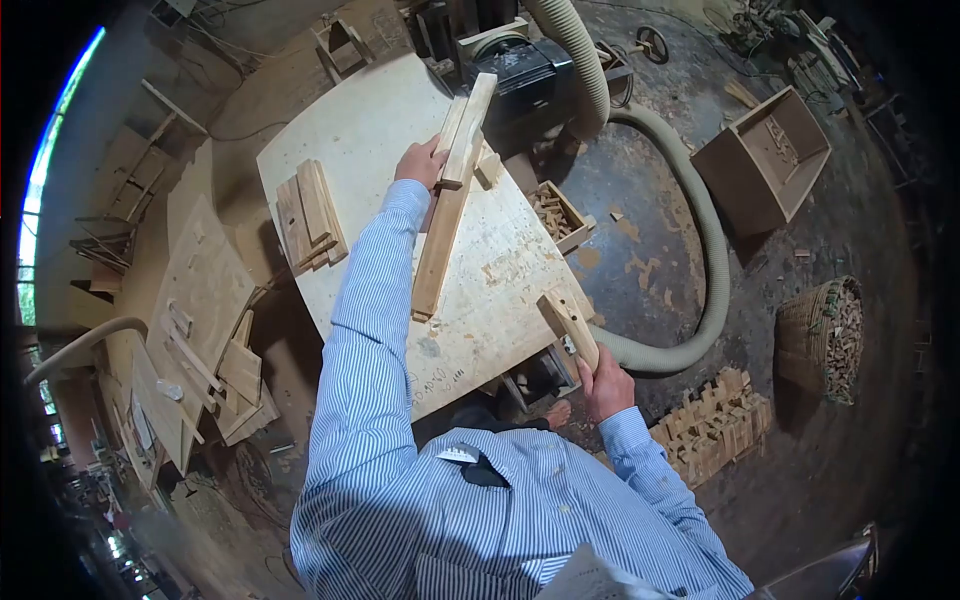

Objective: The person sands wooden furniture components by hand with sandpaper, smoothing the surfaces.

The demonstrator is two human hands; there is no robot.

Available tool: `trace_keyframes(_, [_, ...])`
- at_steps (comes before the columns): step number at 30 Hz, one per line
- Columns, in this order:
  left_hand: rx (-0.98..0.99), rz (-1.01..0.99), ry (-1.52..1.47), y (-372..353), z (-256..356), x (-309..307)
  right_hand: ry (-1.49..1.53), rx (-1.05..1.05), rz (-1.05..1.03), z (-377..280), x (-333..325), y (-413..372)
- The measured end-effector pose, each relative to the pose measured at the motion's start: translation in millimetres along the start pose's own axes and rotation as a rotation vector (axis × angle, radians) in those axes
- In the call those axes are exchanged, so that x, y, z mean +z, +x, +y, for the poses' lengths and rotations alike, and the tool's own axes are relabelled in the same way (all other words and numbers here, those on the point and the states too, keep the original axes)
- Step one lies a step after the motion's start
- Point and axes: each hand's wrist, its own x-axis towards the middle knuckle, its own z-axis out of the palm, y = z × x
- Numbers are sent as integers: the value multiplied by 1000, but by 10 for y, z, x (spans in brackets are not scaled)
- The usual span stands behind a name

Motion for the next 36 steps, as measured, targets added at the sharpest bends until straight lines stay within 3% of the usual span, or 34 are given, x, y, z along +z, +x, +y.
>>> trace_keyframes(16, [7, 96, -60, 10, 35, 39, 50, -14, 93, 79, 189, 14])
trace_keyframes(18, [-52, 20, -46, 21, 78, -18, 24, 7, 75, 96, 200, 42])
trace_keyframes(32, [-69, 31, -72, -4, 97, 46, 60, 43, 88, 7, 125, -37])
trace_keyframes(36, [-151, -16, -56, -54, 162, 22, 48, 47, 89, -48, 46, -49])
